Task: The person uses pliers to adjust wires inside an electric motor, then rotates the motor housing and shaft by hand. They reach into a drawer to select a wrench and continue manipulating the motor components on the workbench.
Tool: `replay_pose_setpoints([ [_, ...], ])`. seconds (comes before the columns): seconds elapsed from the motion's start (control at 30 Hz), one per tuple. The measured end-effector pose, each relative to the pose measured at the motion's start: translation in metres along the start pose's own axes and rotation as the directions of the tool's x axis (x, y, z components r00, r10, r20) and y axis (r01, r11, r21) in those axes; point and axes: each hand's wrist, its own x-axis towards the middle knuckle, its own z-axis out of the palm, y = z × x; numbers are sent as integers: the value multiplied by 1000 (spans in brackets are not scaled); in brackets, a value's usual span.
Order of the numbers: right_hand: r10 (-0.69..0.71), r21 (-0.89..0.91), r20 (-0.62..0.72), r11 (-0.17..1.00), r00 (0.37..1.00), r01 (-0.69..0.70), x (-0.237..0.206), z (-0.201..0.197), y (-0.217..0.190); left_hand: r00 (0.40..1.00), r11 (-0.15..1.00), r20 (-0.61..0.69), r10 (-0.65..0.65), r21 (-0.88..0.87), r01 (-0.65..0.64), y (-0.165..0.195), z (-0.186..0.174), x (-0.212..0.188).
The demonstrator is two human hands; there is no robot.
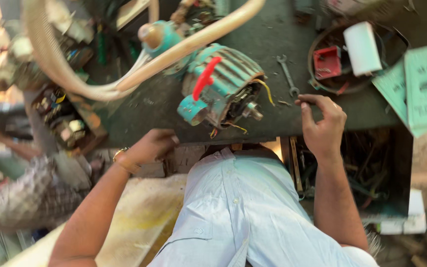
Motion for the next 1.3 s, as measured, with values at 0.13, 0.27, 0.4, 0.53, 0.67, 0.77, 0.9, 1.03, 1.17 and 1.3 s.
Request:
replay_pose_setpoints([
  [0.13, -59, 80, 72, 995, 996, 53, 10, 9, 0, 922, 777, -219, 318, 617, -121, -16, 28, -22],
  [0.27, -26, 189, 122, 982, 992, 3, 13, 22, -2, 927, 717, -346, 145, 683, 143, -29, 46, -40],
  [0.4, -69, 218, 116, 975, 991, 43, 13, 35, -7, 872, 764, -454, 182, 623, 165, -13, 55, -54],
  [0.53, -120, 158, 73, 982, 990, 107, 6, 37, -13, 733, 800, -537, 419, 600, -18, 29, 44, -58],
  [0.67, -121, 139, 56, 984, 991, 112, -2, 40, -25, 483, 664, -483, 731, 666, -339, 79, 21, -47],
  [0.77, -290, -237, 89, 923, 953, 303, -18, 49, -40, 323, 531, -422, 847, 701, -476, 114, 8, -34],
  [0.9, -227, -320, 46, 919, 973, 229, -25, 75, -52, 211, 396, -342, 916, 683, -614, 148, -6, -18],
  [1.03, -103, -344, -69, 936, 992, 73, -42, 98, -60, 311, 424, -289, 906, 584, -692, 164, -18, 4],
  [1.17, -65, -236, -149, 971, 987, 28, -56, 116, -58, 438, 445, -154, 885, 553, -705, 164, -32, 31],
  [1.3, 179, -226, -90, 954, 980, -195, -60, 113, -52, 492, 473, -105, 864, 503, -723, 154, -37, 42],
])
